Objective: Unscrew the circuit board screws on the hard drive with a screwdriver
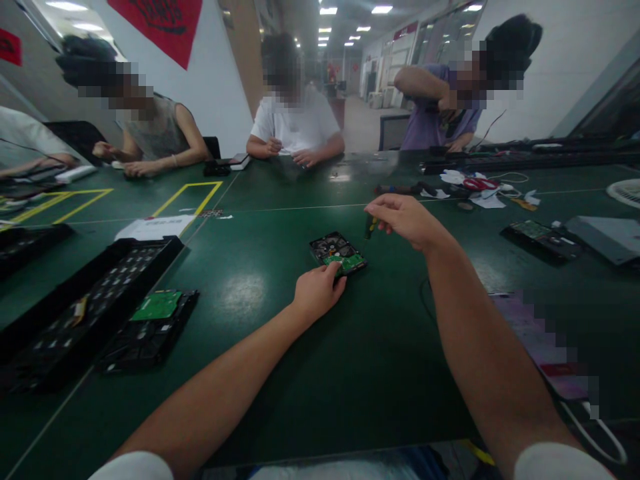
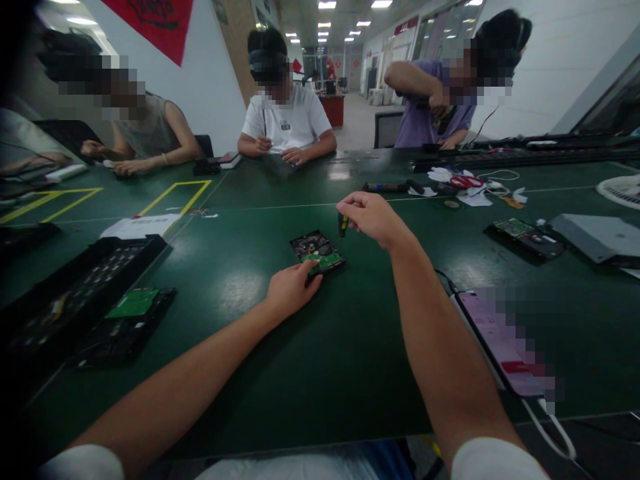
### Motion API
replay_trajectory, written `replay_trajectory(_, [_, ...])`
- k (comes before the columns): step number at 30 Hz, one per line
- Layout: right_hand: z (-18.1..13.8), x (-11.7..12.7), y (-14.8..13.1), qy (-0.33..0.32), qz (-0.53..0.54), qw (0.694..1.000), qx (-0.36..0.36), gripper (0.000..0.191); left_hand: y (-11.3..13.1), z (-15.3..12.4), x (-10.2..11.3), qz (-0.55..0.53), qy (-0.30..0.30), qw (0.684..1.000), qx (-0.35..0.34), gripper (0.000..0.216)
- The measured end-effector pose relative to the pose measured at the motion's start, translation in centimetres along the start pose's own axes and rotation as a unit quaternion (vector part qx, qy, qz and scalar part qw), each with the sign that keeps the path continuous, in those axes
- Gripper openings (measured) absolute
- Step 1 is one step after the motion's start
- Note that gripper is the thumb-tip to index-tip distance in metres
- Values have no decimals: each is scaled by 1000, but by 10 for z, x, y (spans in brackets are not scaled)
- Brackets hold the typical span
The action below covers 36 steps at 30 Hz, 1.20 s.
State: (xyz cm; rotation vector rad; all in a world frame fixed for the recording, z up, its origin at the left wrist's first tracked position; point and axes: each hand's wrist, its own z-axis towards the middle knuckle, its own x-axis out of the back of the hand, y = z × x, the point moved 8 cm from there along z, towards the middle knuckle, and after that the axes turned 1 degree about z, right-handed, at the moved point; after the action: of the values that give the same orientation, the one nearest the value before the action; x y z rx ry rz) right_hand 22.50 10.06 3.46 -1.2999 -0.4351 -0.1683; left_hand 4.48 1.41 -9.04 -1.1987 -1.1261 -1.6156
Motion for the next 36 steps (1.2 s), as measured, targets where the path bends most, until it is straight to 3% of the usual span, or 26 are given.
replay_trajectory(4, [0, 1, 2, 11, 9, 1000, -18, 11, 1, 0, 1, -1, 5, 1000, -2, 43])
replay_trajectory(9, [0, -12, 2, -48, 59, 997, -7, 15, 1, 0, 0, 1, 1, 1000, 2, 44])
replay_trajectory(14, [-1, -15, 3, -58, 105, 992, -33, 15, 1, 0, 0, -1, 7, 1000, 0, 43])
replay_trajectory(20, [-5, -10, -6, -58, 37, 998, -4, 18, 1, 0, 2, -2, 6, 1000, 0, 43])
replay_trajectory(24, [-6, -8, -10, -43, 16, 999, 0, 8, 2, -1, 2, 0, 12, 1000, -5, 42])
replay_trajectory(36, [-1, -7, -3, -22, 60, 998, -22, 11, 1, -1, 2, -3, 22, 1000, -9, 42])
